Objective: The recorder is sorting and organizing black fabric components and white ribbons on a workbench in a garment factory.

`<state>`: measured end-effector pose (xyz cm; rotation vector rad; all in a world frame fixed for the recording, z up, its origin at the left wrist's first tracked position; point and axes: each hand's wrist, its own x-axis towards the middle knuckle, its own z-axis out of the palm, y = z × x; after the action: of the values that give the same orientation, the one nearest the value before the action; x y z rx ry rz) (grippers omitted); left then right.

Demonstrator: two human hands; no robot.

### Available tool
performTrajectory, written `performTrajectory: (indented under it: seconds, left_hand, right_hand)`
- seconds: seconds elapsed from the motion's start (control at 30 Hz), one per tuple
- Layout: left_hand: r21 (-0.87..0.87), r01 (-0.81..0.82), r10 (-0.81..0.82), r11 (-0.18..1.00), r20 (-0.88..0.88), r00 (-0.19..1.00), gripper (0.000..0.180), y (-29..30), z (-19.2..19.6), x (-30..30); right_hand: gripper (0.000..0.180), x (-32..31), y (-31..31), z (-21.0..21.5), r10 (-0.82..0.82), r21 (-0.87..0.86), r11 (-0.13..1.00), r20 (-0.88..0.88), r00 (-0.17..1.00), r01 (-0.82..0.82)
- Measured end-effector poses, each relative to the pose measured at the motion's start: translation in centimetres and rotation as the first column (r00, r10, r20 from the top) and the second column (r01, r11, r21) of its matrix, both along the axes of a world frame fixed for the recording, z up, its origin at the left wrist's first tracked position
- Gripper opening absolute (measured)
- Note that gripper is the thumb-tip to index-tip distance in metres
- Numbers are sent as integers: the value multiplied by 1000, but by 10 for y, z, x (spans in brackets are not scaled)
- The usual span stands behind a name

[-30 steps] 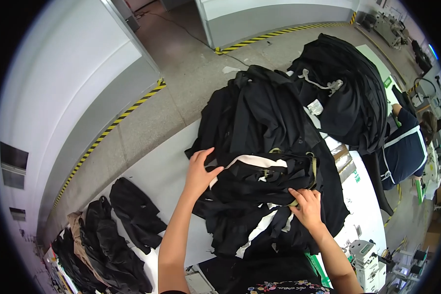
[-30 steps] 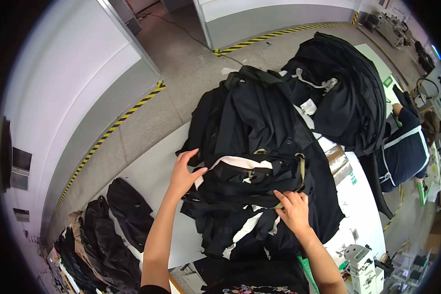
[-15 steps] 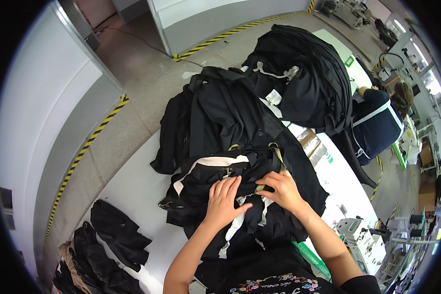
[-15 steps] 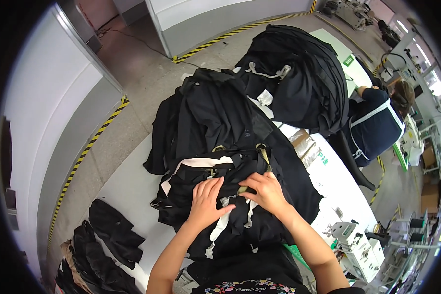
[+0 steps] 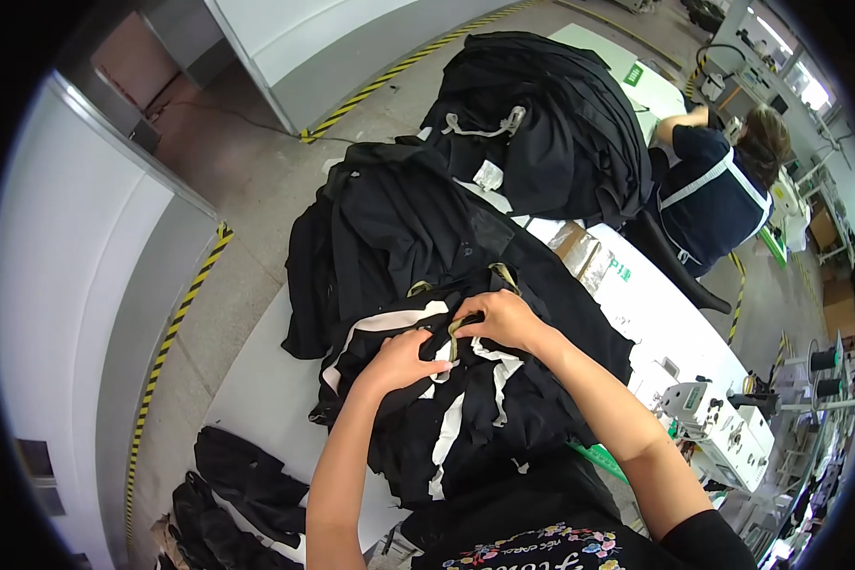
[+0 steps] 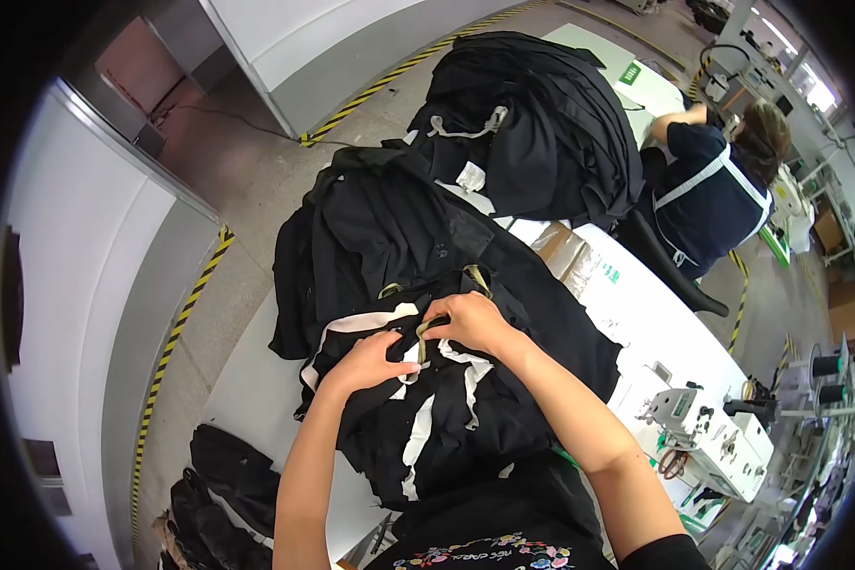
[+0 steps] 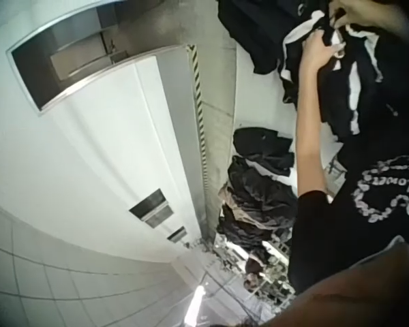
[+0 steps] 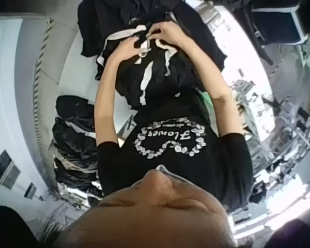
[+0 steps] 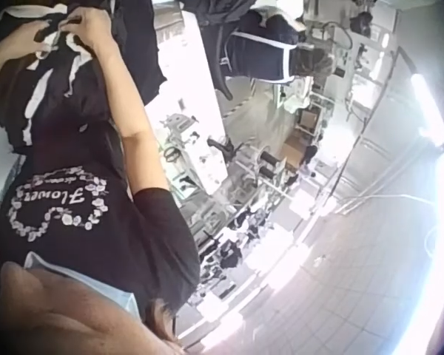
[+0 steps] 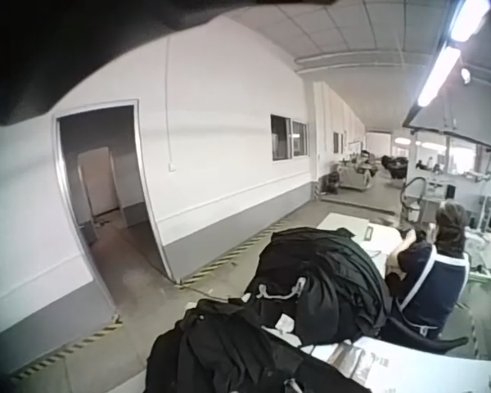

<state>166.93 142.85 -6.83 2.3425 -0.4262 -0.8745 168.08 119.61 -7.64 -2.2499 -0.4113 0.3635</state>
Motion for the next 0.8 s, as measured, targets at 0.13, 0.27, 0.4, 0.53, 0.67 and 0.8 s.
performTrajectory:
  seconds: [0.13, 0.27, 0.4, 0.53, 0.67, 0.8]
  left_hand:
    - [4, 64, -64, 998, -94, 994, 76, -1, 1, 9]
    - [-249, -23, -69, 968, -353, 933, 53, 14, 11, 16]
    - [-339, -66, -118, 939, -494, 861, 54, 28, 3, 24]
    - [-346, -78, -107, 935, -485, 868, 57, 22, 14, 24]
    - [-346, -74, -108, 935, -478, 871, 59, 24, 10, 23]
    - [-267, -70, -82, 961, -516, 853, 62, 22, 12, 26]
  right_hand:
    - [34, 6, -8, 8, 69, -32, 997, 80, 994, -67]
    - [43, 9, -29, 30, 114, 107, 987, 78, 990, -122]
    - [31, 0, -48, 50, 108, 138, 984, 76, 991, -117]
    - [21, -27, -62, 53, -14, 219, 976, 75, 997, -2]
    - [20, -50, -61, 59, -66, 108, 993, 137, 988, 51]
    - [25, -88, -59, 63, 73, 218, 975, -107, 992, -48]
